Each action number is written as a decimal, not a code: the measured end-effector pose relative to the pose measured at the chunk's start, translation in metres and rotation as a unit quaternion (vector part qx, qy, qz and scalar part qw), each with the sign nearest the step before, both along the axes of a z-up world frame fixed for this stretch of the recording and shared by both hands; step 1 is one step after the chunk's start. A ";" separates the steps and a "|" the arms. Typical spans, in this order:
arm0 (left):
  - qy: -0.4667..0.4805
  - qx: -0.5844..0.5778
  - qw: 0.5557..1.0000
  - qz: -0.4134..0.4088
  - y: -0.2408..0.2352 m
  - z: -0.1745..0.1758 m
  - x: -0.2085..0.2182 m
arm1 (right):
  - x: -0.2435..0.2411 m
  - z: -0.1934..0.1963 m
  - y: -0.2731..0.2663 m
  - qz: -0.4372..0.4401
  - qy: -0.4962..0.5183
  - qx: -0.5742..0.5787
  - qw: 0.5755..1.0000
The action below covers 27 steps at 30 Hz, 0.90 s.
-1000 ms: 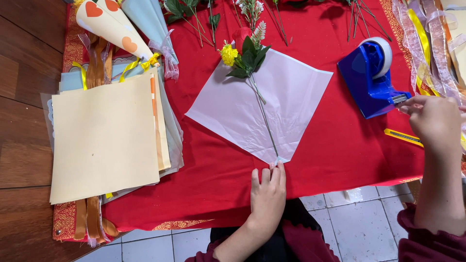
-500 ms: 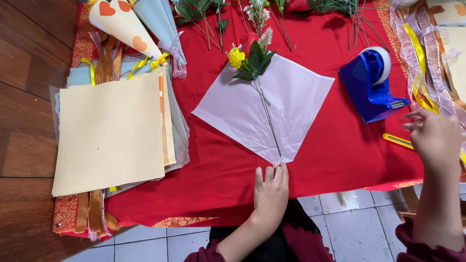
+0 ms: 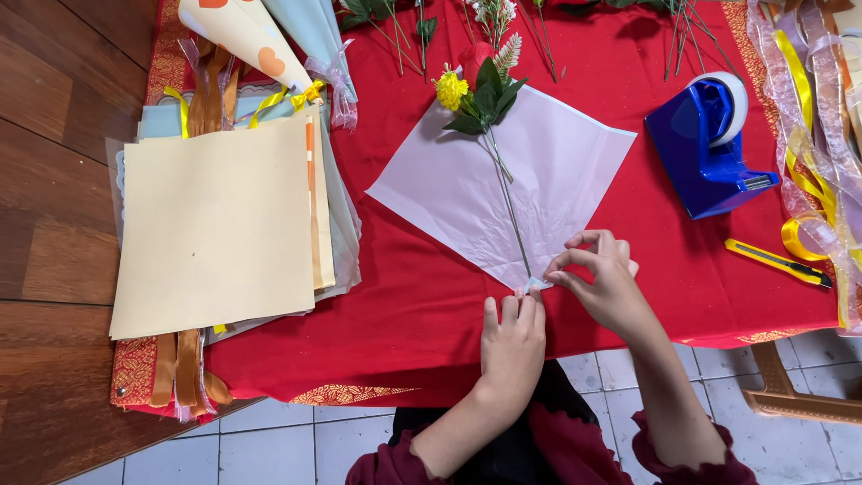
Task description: Arranging flowers and wrapping them in decorative paper, secured with tape and a ribbon.
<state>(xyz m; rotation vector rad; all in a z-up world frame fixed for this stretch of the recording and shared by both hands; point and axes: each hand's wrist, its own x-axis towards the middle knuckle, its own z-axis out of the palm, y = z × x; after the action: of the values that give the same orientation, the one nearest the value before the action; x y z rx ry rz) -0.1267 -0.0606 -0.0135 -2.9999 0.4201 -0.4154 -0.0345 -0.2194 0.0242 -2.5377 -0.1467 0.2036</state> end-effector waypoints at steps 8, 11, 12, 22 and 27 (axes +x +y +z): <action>-0.010 0.013 1.000 0.004 0.000 0.003 -0.001 | 0.007 -0.033 0.017 -0.047 0.009 -0.013 0.999; -0.012 0.006 1.000 0.001 0.000 -0.001 -0.001 | 0.008 -0.040 0.017 -0.044 -0.009 -0.021 0.999; -0.011 0.002 1.000 0.000 -0.001 -0.003 -0.001 | 0.008 -0.040 0.017 -0.045 -0.008 -0.022 0.999; 0.002 0.016 1.000 0.001 -0.001 0.000 -0.001 | 0.011 -0.026 0.031 -0.038 0.016 -0.018 0.999; 0.006 0.014 1.000 0.000 0.000 0.001 -0.002 | 0.008 -0.016 0.035 -0.034 0.013 -0.020 0.999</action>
<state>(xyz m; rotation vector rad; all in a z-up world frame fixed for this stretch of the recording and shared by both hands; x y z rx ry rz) -0.1284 -0.0611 -0.0122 -2.9765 0.4238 -0.3892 -0.0262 -0.1846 0.0081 -2.5734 -0.0459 0.2152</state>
